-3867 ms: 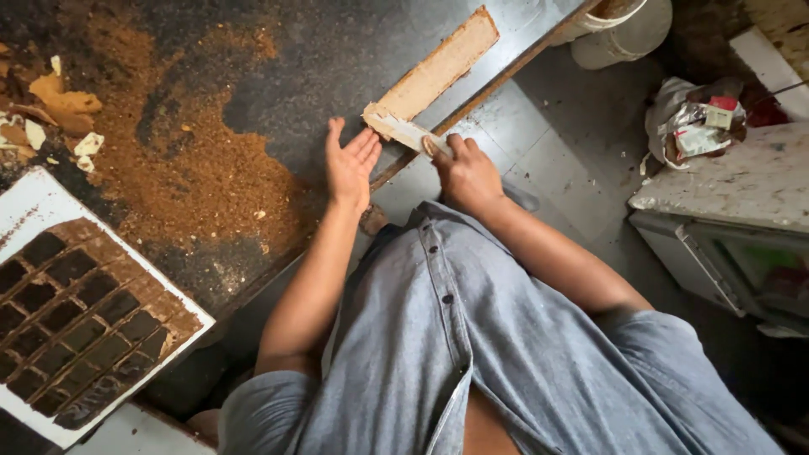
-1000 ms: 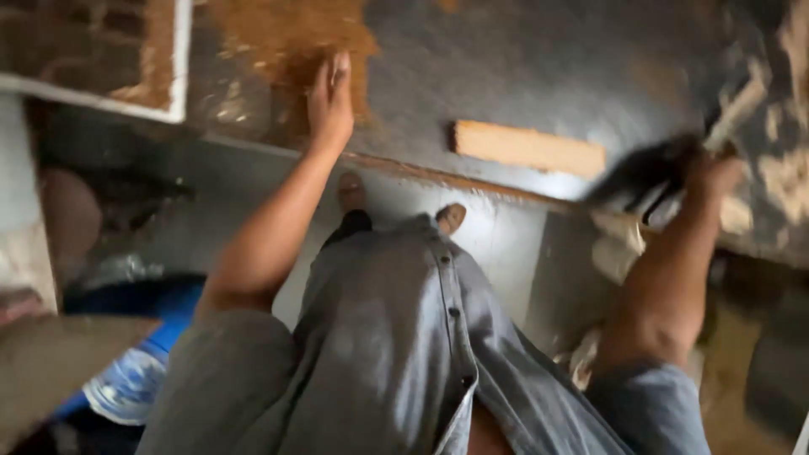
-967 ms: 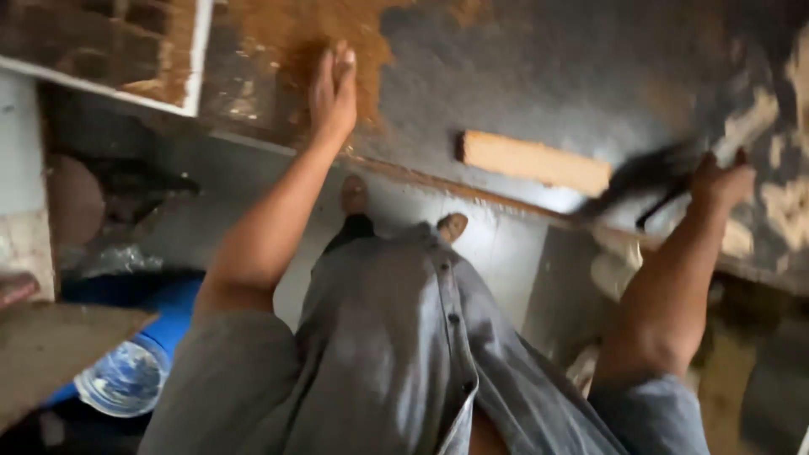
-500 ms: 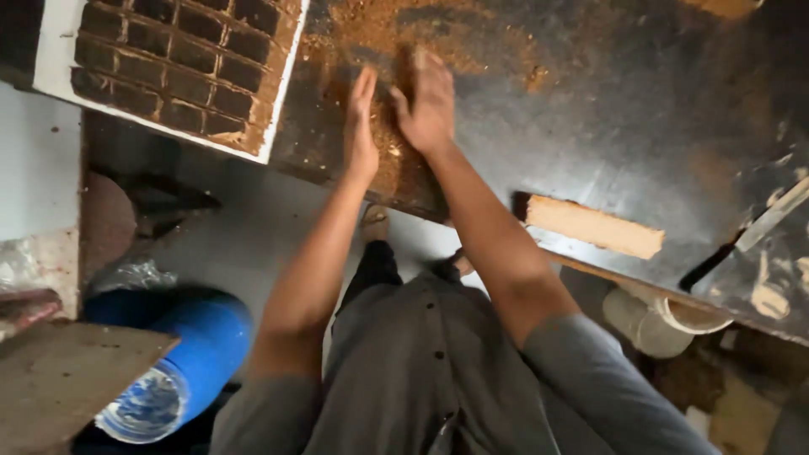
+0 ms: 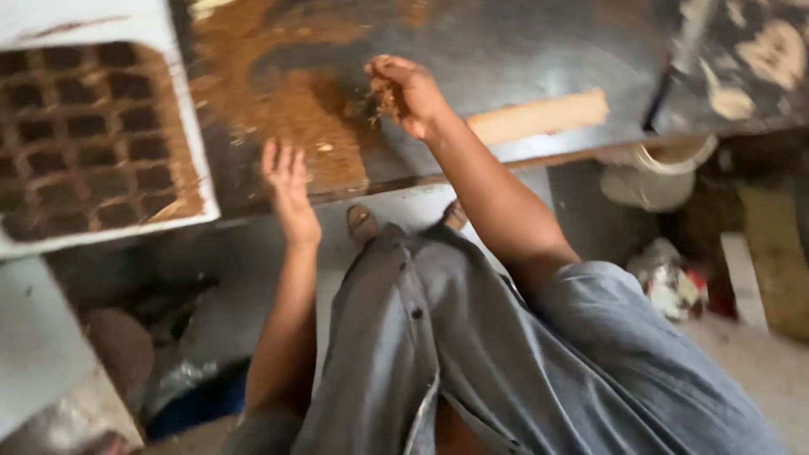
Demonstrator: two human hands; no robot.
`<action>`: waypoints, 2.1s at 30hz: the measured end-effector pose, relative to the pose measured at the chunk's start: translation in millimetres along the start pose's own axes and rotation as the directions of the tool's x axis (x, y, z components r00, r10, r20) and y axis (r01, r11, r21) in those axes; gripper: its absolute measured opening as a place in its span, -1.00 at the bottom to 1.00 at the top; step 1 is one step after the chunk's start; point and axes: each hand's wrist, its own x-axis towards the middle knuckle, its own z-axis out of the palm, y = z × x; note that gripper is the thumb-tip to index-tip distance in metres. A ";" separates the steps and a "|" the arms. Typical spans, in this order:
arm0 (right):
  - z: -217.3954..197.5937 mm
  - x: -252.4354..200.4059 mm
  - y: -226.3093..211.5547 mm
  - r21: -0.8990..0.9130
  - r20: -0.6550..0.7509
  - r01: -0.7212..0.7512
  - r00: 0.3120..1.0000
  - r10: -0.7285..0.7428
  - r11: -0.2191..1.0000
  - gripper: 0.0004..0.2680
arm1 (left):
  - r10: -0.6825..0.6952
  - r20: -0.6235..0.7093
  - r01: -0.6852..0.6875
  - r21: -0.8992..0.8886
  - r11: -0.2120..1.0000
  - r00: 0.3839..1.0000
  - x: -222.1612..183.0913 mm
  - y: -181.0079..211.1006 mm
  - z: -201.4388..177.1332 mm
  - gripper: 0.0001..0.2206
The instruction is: The person clears a workspace by hand, then uses a spatula to spread cream over a piece of fudge before rolling it in chocolate shavings. They repeat this process several times, alternating between preparing the fudge and cleaning the table surface.
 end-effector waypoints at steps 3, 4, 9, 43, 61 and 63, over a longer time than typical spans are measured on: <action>-81.5 -56.1 -37.1 0.263 -0.077 0.138 0.990 -0.121 0.955 -0.83 | -0.079 0.058 0.078 0.012 0.997 0.995 9.2 -3.6 18.8 -0.33; -109.7 -73.1 -44.5 0.196 -0.193 0.281 0.950 -0.245 0.939 -0.83 | -0.086 0.105 0.085 0.013 0.996 0.991 14.1 -6.1 28.1 -0.33; -247.1 -135.7 -78.0 -0.451 -0.408 0.463 0.653 -0.638 0.763 -0.72 | -0.118 0.229 0.112 0.041 0.993 0.966 27.6 -16.2 62.5 -0.32; -323.2 -144.9 -149.8 -0.942 -0.294 -0.182 0.851 -0.436 0.281 -0.65 | -0.368 -0.363 0.515 0.539 0.667 0.856 49.6 -129.6 245.2 -0.68; -325.9 -130.9 -152.2 -0.924 -0.117 0.105 0.838 -0.533 0.367 -0.60 | -0.025 0.057 -0.039 0.885 0.464 0.998 59.3 -108.4 261.3 -0.73; -329.2 -105.1 -152.9 -0.968 -0.153 -0.011 0.818 -0.554 0.250 -0.63 | 0.035 0.162 -0.161 0.893 0.421 0.986 91.2 -107.6 263.4 -0.73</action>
